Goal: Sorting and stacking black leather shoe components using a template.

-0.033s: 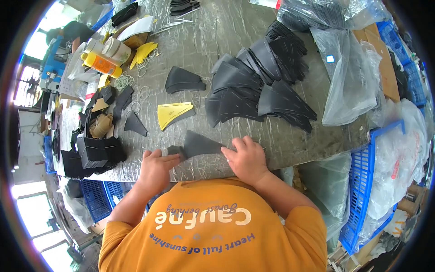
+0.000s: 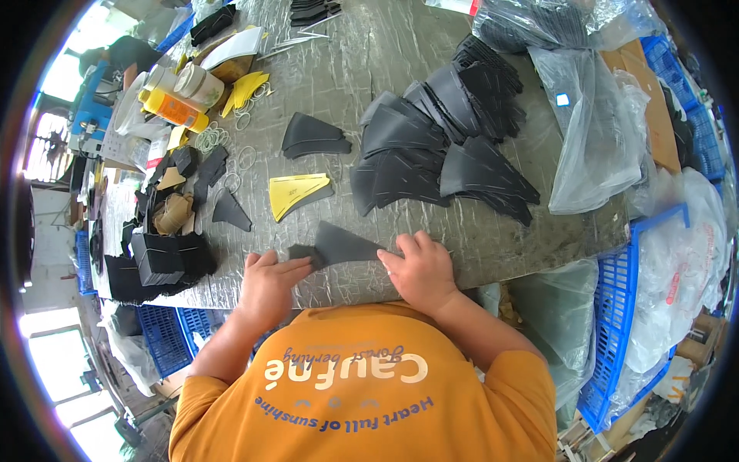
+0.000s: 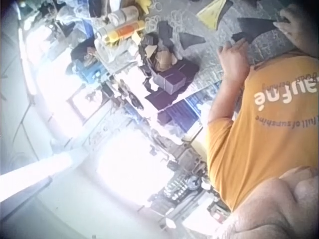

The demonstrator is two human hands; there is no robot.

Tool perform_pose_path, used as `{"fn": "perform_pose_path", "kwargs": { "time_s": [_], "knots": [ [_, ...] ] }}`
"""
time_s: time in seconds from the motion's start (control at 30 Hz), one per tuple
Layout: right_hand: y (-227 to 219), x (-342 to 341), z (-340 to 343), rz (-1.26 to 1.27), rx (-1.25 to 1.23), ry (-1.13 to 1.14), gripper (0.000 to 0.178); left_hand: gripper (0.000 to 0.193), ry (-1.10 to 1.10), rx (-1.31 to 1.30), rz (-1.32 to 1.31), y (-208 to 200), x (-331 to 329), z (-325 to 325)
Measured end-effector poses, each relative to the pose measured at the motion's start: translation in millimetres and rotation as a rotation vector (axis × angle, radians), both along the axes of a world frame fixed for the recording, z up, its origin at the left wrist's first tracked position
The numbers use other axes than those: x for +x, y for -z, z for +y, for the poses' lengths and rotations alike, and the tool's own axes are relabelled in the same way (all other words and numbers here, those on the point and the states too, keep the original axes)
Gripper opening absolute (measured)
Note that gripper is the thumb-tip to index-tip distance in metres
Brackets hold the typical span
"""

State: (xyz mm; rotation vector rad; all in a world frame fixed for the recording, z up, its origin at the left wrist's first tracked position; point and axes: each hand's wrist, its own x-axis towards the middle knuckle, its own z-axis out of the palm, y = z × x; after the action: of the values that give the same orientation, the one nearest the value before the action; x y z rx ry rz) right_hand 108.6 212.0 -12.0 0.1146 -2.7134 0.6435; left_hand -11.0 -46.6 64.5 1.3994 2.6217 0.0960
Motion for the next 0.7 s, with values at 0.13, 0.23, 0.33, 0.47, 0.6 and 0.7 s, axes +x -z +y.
{"fn": "perform_pose_path", "kwargs": {
  "time_s": [0.13, 0.23, 0.33, 0.47, 0.6, 0.7],
  "knots": [
    [0, -1, 2, -0.021, 0.002, -0.049, 0.037, 0.041, 0.062, 0.189, -0.015, 27, 13, 17],
    [1, 2, 2, -0.011, 0.008, -0.045, 0.033, 0.044, -0.043, -0.009, -0.067, 15, 4, -15],
    [1, -2, 0, -0.009, 0.004, -0.022, 0.03, 0.047, -0.071, -0.126, -0.004, -2, -30, -37],
    [-2, -13, -4, -0.011, -0.114, -0.034, 0.019, 0.046, -0.406, 0.107, 0.326, -27, -108, -33],
    [5, -23, -7, 0.009, -0.205, -0.112, 0.016, 0.05, -0.489, 0.175, 0.302, 1, -131, -18],
    [1, -25, -11, 0.008, -0.19, -0.113, 0.02, 0.054, -0.383, 0.324, 0.041, 40, -123, -2]
  ]
}}
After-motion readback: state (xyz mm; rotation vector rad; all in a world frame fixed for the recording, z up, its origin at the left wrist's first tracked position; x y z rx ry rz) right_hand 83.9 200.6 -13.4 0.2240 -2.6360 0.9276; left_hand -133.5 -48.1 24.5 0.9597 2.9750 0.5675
